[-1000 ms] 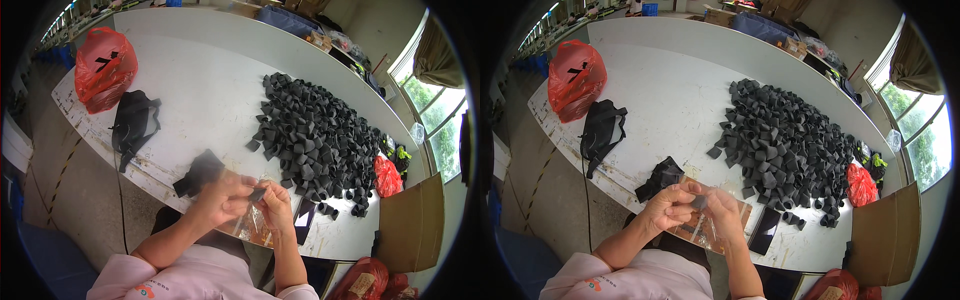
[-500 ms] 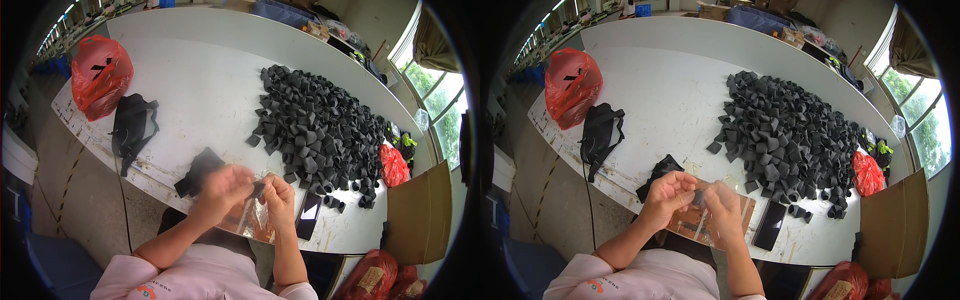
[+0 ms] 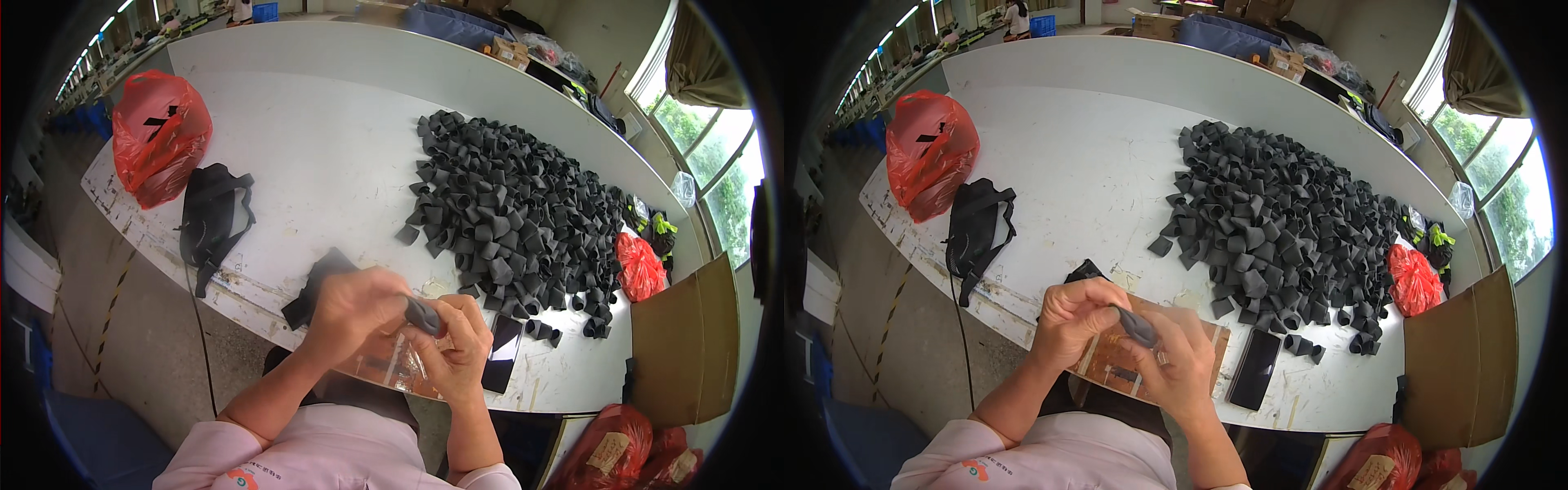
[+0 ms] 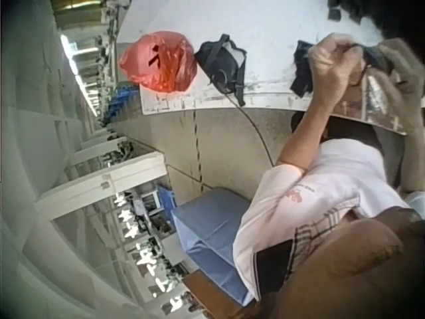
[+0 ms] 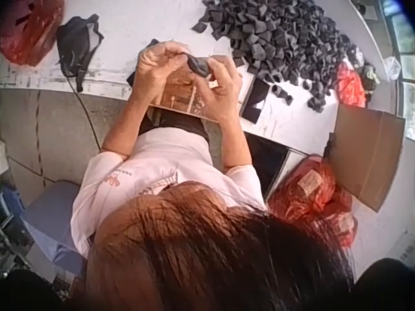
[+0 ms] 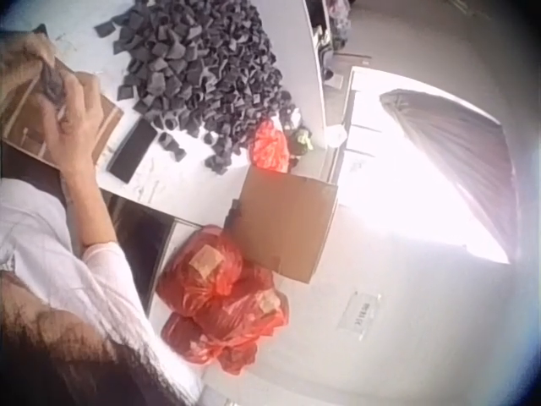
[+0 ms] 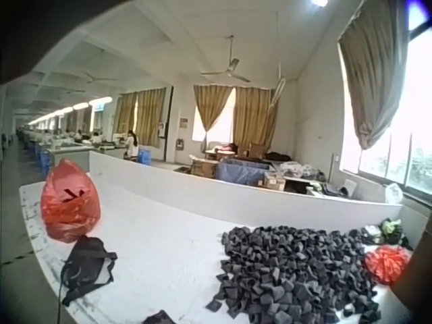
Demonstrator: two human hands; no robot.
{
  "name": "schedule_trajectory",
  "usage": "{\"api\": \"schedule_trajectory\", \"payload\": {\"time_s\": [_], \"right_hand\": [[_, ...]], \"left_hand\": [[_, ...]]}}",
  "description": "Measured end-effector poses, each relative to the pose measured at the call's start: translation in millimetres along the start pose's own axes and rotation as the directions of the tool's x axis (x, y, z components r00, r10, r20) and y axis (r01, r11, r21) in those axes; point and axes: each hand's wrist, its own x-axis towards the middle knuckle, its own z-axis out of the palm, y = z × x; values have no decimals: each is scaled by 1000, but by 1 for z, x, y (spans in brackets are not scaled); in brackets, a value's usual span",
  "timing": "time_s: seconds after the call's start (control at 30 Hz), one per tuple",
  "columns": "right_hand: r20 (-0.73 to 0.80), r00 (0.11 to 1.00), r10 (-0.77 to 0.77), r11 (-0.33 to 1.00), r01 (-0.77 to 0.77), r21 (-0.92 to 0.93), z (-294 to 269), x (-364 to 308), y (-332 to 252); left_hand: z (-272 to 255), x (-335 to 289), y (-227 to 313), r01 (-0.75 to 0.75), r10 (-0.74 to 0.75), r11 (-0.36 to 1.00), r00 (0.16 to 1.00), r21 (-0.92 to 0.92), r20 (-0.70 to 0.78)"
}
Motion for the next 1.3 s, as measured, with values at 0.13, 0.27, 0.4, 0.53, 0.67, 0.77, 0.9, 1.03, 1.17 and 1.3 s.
{"api": "schedule_trajectory", "payload": {"time_s": [0.13,0.27,0.4,0.53,0.67,0.77,0.9,1.03,1.17,1.3], "right_hand": [[50,999,14,999,-12,-35,-6,3,-1],[20,1000,-23,998,24,-63,-6,10,-11],[45,998,-46,992,51,-117,-2,8,3],[68,997,-34,995,40,-97,5,-3,18],[82,994,-77,986,88,-140,1,4,10],[176,978,-111,973,143,-182,-1,10,10],[126,982,-141,971,162,-175,-1,2,25],[62,985,-164,966,173,-195,2,-5,24],[87,990,-111,966,128,-224,4,-1,14],[71,988,-140,959,153,-239,0,2,5]], "left_hand": [[-7,-4,-11,8,-23,985,996,-175,-89],[-8,-6,-8,44,-59,986,994,-158,-87],[-9,-8,-7,-7,14,998,995,70,-99],[-7,-11,-5,-25,39,991,994,133,-106],[-11,-12,-1,85,-88,996,983,-27,-158],[-12,-15,-7,134,-161,980,967,-144,-197],[-6,-13,-6,44,-25,991,989,125,-148],[4,-7,0,-47,65,989,990,138,-123],[5,4,7,-190,161,865,982,464,103],[6,2,6,-198,198,856,979,477,52]]}}
